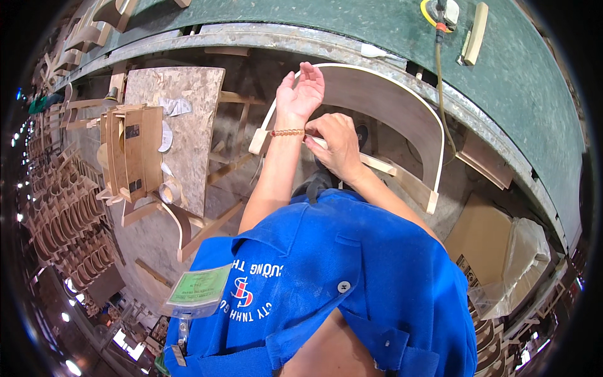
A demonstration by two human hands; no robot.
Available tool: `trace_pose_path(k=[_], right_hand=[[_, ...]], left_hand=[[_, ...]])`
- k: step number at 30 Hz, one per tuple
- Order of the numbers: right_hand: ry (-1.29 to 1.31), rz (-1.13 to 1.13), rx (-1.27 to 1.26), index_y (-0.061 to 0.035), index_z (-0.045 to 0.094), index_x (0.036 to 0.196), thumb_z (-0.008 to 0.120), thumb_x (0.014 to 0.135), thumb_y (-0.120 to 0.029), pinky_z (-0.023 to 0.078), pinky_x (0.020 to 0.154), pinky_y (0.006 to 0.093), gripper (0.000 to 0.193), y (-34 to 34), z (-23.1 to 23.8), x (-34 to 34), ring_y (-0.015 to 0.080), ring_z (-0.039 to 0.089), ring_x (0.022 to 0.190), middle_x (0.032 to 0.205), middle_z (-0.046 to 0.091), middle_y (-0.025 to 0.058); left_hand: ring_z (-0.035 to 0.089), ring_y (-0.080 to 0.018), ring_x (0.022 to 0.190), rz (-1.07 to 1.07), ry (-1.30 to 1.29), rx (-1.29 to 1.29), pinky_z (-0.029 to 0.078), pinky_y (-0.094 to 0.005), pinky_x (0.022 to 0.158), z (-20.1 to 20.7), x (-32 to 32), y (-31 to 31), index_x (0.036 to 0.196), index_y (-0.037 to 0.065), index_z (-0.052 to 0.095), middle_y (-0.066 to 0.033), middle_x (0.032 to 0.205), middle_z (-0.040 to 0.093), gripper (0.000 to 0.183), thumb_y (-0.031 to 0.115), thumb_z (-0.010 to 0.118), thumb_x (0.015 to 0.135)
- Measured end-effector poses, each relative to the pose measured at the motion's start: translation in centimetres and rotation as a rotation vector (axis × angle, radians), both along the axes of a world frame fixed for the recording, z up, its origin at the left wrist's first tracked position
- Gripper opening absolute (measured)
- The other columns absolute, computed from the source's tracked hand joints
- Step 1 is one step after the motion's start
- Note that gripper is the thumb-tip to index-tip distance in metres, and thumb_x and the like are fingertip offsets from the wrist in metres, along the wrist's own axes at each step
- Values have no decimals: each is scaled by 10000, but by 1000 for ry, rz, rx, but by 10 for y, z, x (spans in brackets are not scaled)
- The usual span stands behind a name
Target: The person sands curved wooden chair parts using a handheld orbital sander. They repeatedly pick up parts from a workbench, sand various surfaces and edges, flip the pieces, and place them back down while working in a factory setting.
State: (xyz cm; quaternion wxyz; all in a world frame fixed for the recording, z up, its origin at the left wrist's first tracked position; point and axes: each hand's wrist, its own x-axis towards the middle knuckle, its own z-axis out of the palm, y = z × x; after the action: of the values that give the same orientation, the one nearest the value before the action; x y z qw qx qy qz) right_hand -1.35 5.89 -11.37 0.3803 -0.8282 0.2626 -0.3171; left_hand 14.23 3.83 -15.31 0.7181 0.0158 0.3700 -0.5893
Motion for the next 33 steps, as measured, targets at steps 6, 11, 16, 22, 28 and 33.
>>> trace_pose_path(k=[6,11,16,22,28,33], right_hand=[[26,60,-40,-132,628,949,710,701,-120,393,736,373,261,-4,39,5,241,546,783,828,567,33],[86,73,-161,-125,615,878,731,716,-215,375,735,378,219,2,30,16,238,526,768,784,542,33],[125,62,-255,-122,594,830,731,714,-235,375,738,379,212,-5,9,14,237,541,793,774,547,48],[201,-56,-464,-82,606,752,635,662,-206,393,742,425,156,-3,-12,26,254,542,809,772,567,80],[75,-119,-360,-117,598,766,680,636,-156,368,684,388,159,3,-15,4,230,530,786,751,536,57],[75,-99,-172,-119,583,771,754,632,-187,343,650,376,230,12,-12,-14,223,537,779,756,538,40]], left_hand=[[613,-171,838,-133,-983,551,505,-366,821,3,-15,-3,1162,111,551,-42,917,623,277,265,540,932],[628,-145,826,-246,-1081,467,526,-319,746,-6,-18,4,1173,97,553,-43,919,633,290,258,570,932],[620,-143,872,-368,-915,455,517,-321,819,-24,-17,20,1171,117,571,-26,921,634,283,207,611,905],[603,-226,1014,-456,-883,126,491,-391,944,-21,-44,34,1191,54,542,-92,1125,612,284,91,567,911],[618,-245,968,-328,-96,165,510,-394,930,-36,-24,27,1070,-21,525,-145,996,625,155,66,493,947],[619,-270,975,-253,130,84,508,-403,938,-49,-18,25,1027,-59,516,-165,1009,628,162,80,469,957]])
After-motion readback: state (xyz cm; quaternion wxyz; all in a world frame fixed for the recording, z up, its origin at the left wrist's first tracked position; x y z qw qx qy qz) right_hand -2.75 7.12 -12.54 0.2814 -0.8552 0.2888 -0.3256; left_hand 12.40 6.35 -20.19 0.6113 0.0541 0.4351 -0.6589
